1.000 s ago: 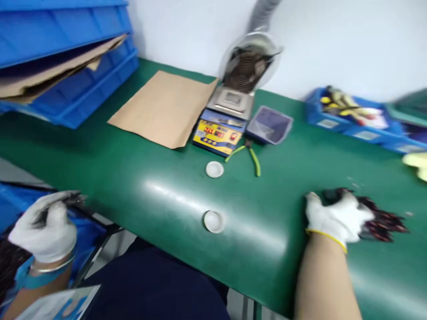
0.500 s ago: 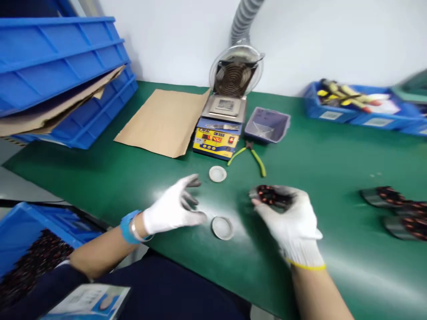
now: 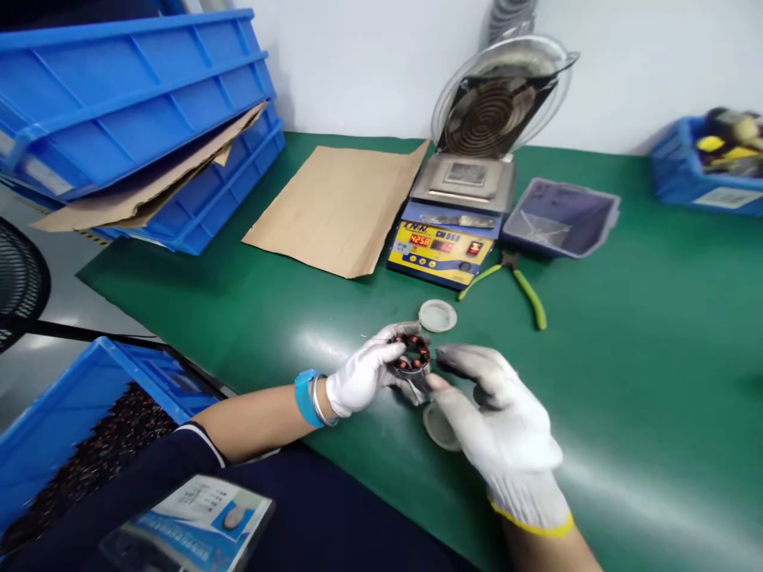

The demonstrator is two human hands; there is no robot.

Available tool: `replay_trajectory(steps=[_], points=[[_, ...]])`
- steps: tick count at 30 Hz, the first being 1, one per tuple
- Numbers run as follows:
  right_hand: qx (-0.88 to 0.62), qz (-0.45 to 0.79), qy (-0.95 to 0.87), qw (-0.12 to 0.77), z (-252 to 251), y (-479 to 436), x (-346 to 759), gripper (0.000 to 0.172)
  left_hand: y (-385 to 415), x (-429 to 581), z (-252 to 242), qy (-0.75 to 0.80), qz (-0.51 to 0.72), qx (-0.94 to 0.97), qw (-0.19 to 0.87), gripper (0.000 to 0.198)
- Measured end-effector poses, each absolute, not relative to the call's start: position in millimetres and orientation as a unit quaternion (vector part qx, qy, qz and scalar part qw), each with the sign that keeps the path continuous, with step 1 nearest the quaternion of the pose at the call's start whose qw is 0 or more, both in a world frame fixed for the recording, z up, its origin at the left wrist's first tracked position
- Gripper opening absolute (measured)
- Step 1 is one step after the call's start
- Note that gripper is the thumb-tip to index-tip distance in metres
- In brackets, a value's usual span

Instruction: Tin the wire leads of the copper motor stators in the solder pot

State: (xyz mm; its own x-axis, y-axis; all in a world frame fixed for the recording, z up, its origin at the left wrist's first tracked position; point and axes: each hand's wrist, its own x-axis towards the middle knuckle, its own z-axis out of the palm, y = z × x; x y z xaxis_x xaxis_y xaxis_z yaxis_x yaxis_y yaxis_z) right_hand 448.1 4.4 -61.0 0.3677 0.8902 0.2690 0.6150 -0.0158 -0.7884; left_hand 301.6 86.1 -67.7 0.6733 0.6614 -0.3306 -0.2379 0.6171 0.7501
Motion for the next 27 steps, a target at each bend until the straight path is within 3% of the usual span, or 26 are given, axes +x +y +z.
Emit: replay_trajectory(steps=[3,7,10,13,15,18,20,21,25,27], points=[[-0.666,0.114,-0.564,0.474,-58,6,453,0.011,90,300,-64,0.266,0.246,0.294,0.885,0.049],[-0.644,0.094,-0.609,0.453,-35,9,457,0.007,107,295,-57,0.195,0.216,0.18,0.94,0.056],[-0.568,0.06,-0.715,0.403,-3,15,452,0.007,121,293,-59,0.243,0.199,0.185,0.931,0.064],[-0.484,-0.007,-0.805,0.343,25,26,444,0.007,122,292,-62,0.253,-0.013,0.278,0.926,0.071],[-0.447,-0.058,-0.834,0.317,36,33,442,0.007,118,292,-59,0.22,-0.087,0.303,0.923,0.064],[-0.41,-0.121,-0.857,0.287,44,37,444,0.004,114,290,-49,0.21,0.14,0.229,0.94,0.037],[-0.407,-0.135,-0.858,0.283,45,36,445,0.004,117,289,-45,0.219,0.294,0.156,0.917,0.044],[-0.421,-0.138,-0.849,0.289,44,35,445,0.007,119,289,-45,0.229,0.305,0.141,0.914,0.051],[-0.454,-0.108,-0.832,0.298,34,31,449,0.012,119,287,-50,0.207,0.036,0.227,0.951,0.06],[-0.462,-0.086,-0.828,0.308,26,24,455,0.012,114,287,-49,0.165,0.009,0.29,0.942,0.057]])
